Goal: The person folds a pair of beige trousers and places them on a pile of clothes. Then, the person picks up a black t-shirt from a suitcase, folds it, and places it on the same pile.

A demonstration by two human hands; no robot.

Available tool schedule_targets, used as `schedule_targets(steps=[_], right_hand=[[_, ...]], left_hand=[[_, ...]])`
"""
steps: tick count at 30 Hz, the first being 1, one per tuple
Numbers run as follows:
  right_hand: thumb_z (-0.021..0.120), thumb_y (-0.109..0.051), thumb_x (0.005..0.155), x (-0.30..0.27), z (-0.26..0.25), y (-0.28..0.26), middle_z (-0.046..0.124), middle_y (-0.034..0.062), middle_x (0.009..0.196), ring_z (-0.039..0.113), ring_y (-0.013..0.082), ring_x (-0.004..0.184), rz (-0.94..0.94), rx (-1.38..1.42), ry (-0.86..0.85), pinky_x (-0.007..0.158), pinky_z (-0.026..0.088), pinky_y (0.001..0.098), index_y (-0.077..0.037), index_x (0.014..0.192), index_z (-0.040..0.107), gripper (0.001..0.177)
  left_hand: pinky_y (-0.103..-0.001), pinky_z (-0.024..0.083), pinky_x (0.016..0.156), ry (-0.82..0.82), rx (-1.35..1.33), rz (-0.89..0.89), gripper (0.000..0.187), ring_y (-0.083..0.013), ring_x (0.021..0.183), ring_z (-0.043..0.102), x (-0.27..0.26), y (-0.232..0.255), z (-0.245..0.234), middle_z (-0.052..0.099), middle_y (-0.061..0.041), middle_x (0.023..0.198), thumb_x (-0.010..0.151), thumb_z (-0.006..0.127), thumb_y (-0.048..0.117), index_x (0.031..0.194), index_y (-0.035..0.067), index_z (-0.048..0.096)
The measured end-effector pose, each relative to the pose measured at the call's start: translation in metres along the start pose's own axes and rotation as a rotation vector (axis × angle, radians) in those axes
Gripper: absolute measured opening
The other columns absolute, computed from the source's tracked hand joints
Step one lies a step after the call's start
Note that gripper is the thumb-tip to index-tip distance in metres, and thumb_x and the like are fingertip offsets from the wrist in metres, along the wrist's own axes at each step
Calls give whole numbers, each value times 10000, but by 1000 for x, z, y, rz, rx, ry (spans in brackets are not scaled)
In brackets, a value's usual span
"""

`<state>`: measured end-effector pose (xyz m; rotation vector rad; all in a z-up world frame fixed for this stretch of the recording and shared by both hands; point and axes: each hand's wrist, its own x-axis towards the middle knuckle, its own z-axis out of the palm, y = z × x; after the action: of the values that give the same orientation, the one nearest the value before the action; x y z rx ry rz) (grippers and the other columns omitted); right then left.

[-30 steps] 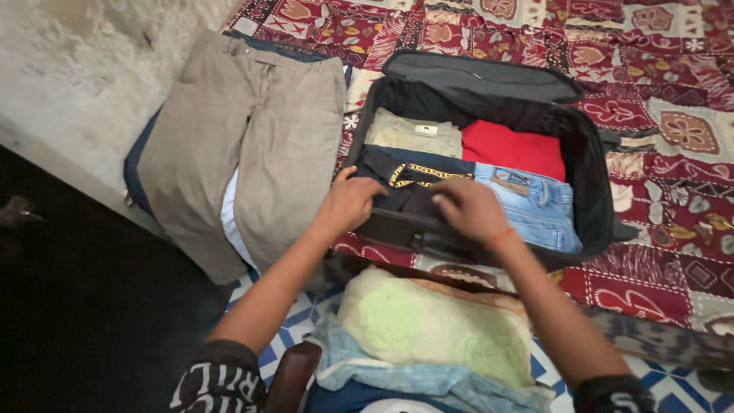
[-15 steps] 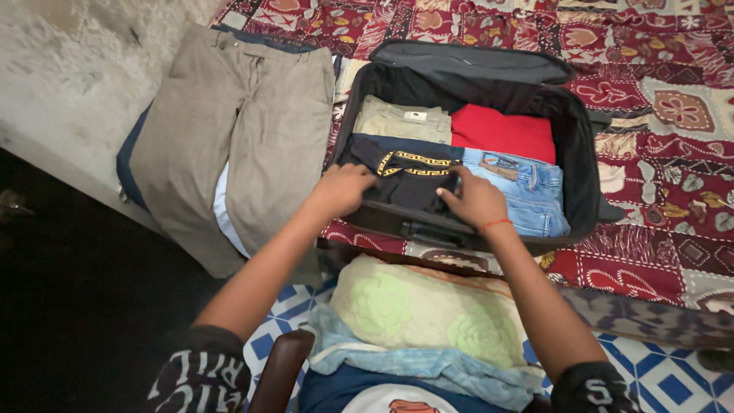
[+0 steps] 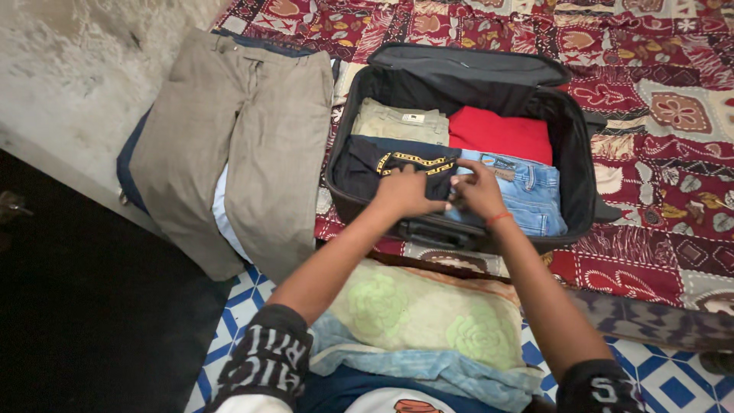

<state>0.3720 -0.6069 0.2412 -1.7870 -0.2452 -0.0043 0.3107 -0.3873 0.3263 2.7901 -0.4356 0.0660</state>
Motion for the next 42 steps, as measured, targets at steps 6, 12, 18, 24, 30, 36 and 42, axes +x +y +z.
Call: schedule_targets(steps=[6,12,18,24,30,36,42], right_hand=[[571,-121,982,-16,3,-38,693,121,1255,719,190,859,228,317,-51,594,592,338,-114,1521,413,562],[563,-150,978,-13,3,-35,699,136,1232,718,186,845,266,337,32,581,602,338,-107,1526,409,571],[628,-141,948,-13,-3,-16,719,111,1154,703,157,805,249,267,132,552,563,303,-49,1456,497,533],[659,-147,940,-6,-3,3,741,120,1090,711,166,757,170,192,39,536,544,293,2,1334,570,431],[665,-382,962,-5,3,-24,731,127,1047,724,180,738,336,224,-2,558,587,337,41,1239,604,509],[692,-539,886,12,19,-63,643,19,1002,652,153,802,454,-12,-16,563,607,417,-56,1204,606,585],[784,-229,855,54,32,-9,746,94,956,672,180,830,218,9,-7,705,549,327,58,1051,740,350]], left_hand=[[-462,563,901,-68,-50,-87,655,-391,1077,677,27,2,12,661,-215,1195,621,825,519,1098,77,750],[-468,549,856,135,-343,-36,477,-382,967,700,56,-50,56,728,-209,993,668,748,382,1072,129,761],[-402,556,696,414,-833,-183,245,-290,752,737,75,-78,81,736,-150,808,776,689,289,863,67,745],[-331,384,465,198,-1640,-395,49,-140,572,569,59,-91,68,569,31,679,774,661,192,764,158,626],[-340,436,516,143,-1369,-291,164,-129,673,587,60,-74,68,600,9,770,833,692,264,902,116,700],[-303,541,843,76,-940,363,472,-161,977,718,53,-59,79,765,-34,1074,889,744,396,1185,28,738],[-288,542,861,120,-1015,139,312,-181,926,748,56,-60,75,798,-126,944,954,642,289,1012,12,772]])
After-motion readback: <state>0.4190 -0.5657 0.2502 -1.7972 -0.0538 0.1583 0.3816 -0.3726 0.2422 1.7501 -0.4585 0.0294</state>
